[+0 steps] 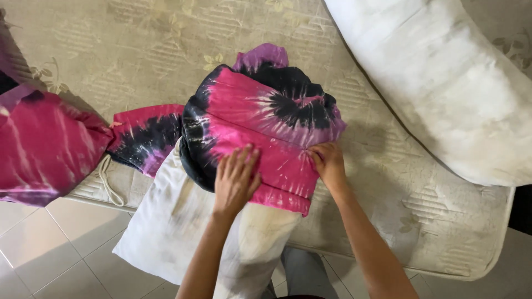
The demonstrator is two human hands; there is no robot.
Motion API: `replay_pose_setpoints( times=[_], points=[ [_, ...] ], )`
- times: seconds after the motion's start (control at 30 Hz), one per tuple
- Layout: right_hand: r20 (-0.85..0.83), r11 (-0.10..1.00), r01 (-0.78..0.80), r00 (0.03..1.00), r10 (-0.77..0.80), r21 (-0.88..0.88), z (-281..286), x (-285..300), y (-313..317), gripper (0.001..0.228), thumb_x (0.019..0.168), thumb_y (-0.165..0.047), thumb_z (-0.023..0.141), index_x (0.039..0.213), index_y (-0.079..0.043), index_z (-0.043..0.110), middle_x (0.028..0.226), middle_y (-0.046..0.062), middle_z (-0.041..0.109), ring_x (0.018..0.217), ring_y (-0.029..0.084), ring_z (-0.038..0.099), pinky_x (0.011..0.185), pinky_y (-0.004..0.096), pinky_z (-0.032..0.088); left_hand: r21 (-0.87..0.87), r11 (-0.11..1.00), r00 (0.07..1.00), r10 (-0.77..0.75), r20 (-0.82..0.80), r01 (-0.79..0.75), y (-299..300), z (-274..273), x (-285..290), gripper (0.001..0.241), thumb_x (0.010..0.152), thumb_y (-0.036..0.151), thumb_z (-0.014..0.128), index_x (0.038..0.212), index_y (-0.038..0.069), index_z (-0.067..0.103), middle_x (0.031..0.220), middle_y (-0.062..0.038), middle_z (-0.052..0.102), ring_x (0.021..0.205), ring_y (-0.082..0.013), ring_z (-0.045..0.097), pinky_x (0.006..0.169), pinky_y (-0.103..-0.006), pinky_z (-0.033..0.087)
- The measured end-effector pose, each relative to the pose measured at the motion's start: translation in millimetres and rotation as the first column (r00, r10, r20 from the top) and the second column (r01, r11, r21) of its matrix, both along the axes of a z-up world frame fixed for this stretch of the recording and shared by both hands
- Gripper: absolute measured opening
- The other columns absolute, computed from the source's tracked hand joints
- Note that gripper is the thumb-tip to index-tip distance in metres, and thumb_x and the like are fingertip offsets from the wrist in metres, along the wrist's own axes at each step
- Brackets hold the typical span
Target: The person puts a white pillow into a pink and black tie-dye pillowcase. They align the corners of the pillowcase with the pillow, tuck the pillow inside, and smooth out the fabric to fit the cover properly.
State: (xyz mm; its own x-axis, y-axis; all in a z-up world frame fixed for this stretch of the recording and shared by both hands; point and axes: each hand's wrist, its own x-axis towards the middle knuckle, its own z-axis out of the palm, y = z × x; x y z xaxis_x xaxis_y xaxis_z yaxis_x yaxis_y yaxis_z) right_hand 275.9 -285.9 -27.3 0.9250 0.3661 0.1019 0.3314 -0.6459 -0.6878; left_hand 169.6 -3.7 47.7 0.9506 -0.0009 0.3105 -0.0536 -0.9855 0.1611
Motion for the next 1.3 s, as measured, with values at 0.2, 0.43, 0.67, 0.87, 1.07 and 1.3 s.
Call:
replay_pose_setpoints(
  times=[0.2, 0.43, 0.67, 0.87, 1.07, 1.3],
  points=[
    [-0.168, 0.986, -0.1, 0.978, 0.122, 0.131, 69.0, -111.2, 25.9, 0.006, 0.086, -0.016, 0.076, 0.089, -0.019, 0.081, 0.09, -0.001, 0.079, 0.101, 0.024, 0.069, 0.094, 0.038, 0.052, -0.108, 0.975, 0.981, -0.195, 0.001, 0.194, 1.0, -21.9, 18.7, 0.034, 0.1, 0.032, 0.057, 0.132, 0.025, 0.066, 0.136, -0.004, 0.062, 0.134, -0.0288, 0.055, 0.12, -0.0503, 0.033],
    [-0.163, 0.98, 0.041, 0.987, -0.009, 0.193, 114.4, -75.0, 21.2, 0.068, 0.076, -0.025, 0.09, 0.136, -0.007, 0.064, 0.126, 0.016, 0.06, 0.122, 0.038, 0.058, 0.106, 0.05, 0.044, -0.211, 0.946, 0.969, -0.234, 0.084, 0.247, 5.7, -29.2, -25.3, 0.022, 0.102, 0.032, 0.057, 0.092, 0.018, 0.071, 0.079, -0.001, 0.065, 0.075, -0.0201, 0.065, 0.072, -0.0337, 0.054],
    [-0.183, 0.997, -0.082, 0.98, 0.082, 0.011, 40.2, -119.0, 13.1, 0.029, 0.08, -0.015, 0.07, 0.104, -0.027, 0.08, 0.103, -0.007, 0.07, 0.111, 0.022, 0.054, 0.102, 0.04, 0.034, -0.4, 0.872, 0.934, -0.346, -0.094, 0.283, 15.6, 29.6, -50.1, 0.026, 0.101, 0.036, 0.06, 0.09, 0.013, 0.062, 0.077, -0.006, 0.06, 0.076, -0.0256, 0.06, 0.072, -0.0363, 0.049],
    [-0.236, 0.957, -0.283, 0.927, 0.29, 0.066, 46.9, -98.0, 7.7, 0.022, 0.089, -0.024, 0.064, 0.101, -0.015, 0.081, 0.1, -0.001, 0.075, 0.103, 0.022, 0.061, 0.095, 0.042, 0.034, -0.27, 0.753, 0.8, 0.554, -0.232, -0.6, 114.4, -8.4, -38.2, 0.094, 0.087, 0.06, 0.077, 0.147, -0.004, 0.041, 0.144, -0.031, 0.045, 0.141, -0.0549, 0.029, 0.118, -0.0666, 0.017],
    [-0.143, 0.902, 0.278, 0.959, -0.243, 0.329, 59.5, -12.9, 51.3, 0.024, 0.104, -0.005, 0.055, 0.125, 0.001, 0.064, 0.118, 0.024, 0.062, 0.117, 0.042, 0.058, 0.107, 0.051, 0.04, -0.111, 0.538, 0.348, 0.363, -0.865, -0.836, 108.5, 2.6, -6.2, 0.09, 0.096, 0.08, 0.047, 0.093, -0.005, 0.075, 0.096, -0.031, 0.074, 0.108, -0.05, 0.067, 0.094, -0.0573, 0.048],
    [-0.154, 0.997, 0.076, 0.985, -0.075, -0.002, 105.8, 24.3, 52.4, 0.037, 0.093, -0.018, 0.059, 0.13, -0.021, 0.061, 0.123, 0.001, 0.065, 0.12, 0.023, 0.056, 0.112, 0.044, 0.029, -0.624, 0.209, 0.609, -0.136, -0.781, -0.753, 40.9, -41.0, -120.7, 0.064, 0.092, 0.065, 0.029, 0.11, 0.003, 0.033, 0.11, -0.012, 0.029, 0.104, -0.0272, 0.026, 0.089, -0.0454, 0.021]
  ],
)
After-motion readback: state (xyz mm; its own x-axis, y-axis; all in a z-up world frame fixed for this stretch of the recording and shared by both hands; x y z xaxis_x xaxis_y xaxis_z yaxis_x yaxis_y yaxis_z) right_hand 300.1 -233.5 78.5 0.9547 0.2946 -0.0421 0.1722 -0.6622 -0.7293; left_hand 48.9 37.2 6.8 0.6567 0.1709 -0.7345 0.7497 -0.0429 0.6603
